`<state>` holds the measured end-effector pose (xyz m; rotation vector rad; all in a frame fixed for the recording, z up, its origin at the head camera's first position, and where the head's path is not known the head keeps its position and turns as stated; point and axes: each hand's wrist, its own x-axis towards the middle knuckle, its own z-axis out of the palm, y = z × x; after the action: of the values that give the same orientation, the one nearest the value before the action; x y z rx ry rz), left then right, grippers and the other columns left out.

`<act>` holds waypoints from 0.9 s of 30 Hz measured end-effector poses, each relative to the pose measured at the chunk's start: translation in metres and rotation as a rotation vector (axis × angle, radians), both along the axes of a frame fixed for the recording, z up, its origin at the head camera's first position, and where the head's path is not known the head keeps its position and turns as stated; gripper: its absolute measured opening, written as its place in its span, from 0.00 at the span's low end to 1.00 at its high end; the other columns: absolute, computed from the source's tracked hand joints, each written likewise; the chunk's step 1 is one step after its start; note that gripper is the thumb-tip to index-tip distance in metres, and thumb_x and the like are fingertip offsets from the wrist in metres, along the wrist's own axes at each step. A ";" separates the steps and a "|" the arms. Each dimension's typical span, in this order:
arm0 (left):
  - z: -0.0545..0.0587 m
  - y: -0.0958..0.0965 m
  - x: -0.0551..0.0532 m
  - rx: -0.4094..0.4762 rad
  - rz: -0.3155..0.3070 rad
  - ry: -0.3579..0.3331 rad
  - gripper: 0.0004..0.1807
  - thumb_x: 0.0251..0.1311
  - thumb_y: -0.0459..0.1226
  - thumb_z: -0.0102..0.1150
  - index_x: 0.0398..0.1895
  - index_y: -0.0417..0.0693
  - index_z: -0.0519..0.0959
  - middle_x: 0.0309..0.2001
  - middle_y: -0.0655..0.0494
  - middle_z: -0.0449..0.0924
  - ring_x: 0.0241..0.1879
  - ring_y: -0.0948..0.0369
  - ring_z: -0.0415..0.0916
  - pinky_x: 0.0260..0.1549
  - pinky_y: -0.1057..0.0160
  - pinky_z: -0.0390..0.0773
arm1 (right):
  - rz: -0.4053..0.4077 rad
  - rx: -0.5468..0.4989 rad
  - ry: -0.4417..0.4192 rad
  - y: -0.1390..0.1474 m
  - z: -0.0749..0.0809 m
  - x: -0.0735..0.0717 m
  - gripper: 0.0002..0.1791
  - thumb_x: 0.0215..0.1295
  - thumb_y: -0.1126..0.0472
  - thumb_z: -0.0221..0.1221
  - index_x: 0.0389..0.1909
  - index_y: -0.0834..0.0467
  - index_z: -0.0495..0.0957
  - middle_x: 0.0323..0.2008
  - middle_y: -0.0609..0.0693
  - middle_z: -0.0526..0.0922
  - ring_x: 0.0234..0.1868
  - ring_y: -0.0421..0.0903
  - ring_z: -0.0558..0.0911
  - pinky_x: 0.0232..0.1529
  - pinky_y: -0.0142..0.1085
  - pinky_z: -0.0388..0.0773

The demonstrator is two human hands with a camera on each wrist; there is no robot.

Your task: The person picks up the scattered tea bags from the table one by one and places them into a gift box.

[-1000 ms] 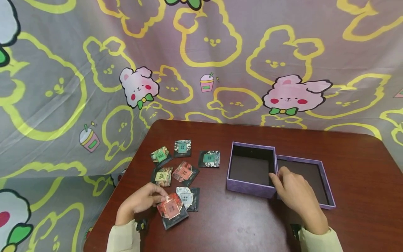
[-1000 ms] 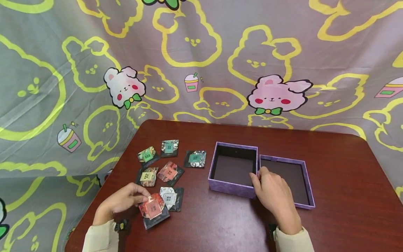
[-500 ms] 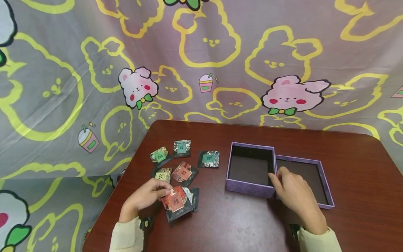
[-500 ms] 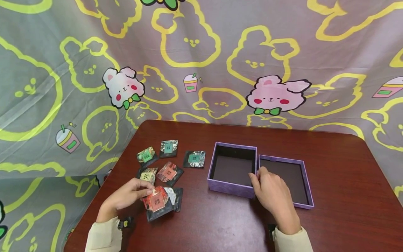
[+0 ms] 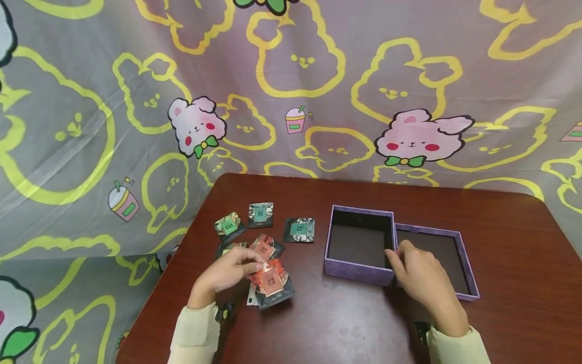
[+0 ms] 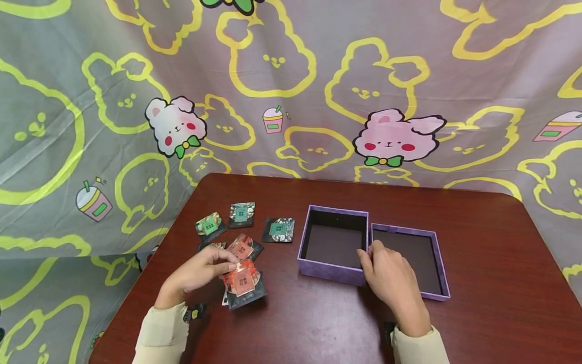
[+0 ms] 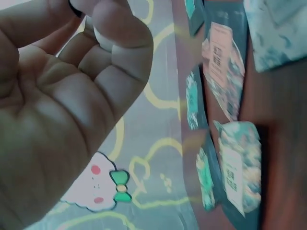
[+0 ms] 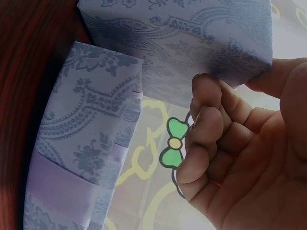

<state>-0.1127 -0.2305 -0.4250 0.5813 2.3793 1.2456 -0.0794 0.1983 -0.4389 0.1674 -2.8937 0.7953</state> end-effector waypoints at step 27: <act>0.029 0.046 -0.028 0.043 0.013 -0.026 0.09 0.68 0.29 0.59 0.44 0.42 0.88 0.17 0.55 0.73 0.15 0.63 0.60 0.17 0.67 0.65 | -0.008 -0.008 0.023 0.001 -0.003 0.000 0.16 0.74 0.52 0.57 0.28 0.55 0.70 0.16 0.46 0.68 0.20 0.48 0.70 0.20 0.43 0.66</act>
<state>-0.1409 -0.1843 -0.3960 0.5600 2.3435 1.3054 -0.0798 0.1988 -0.4417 0.1631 -2.8671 0.7978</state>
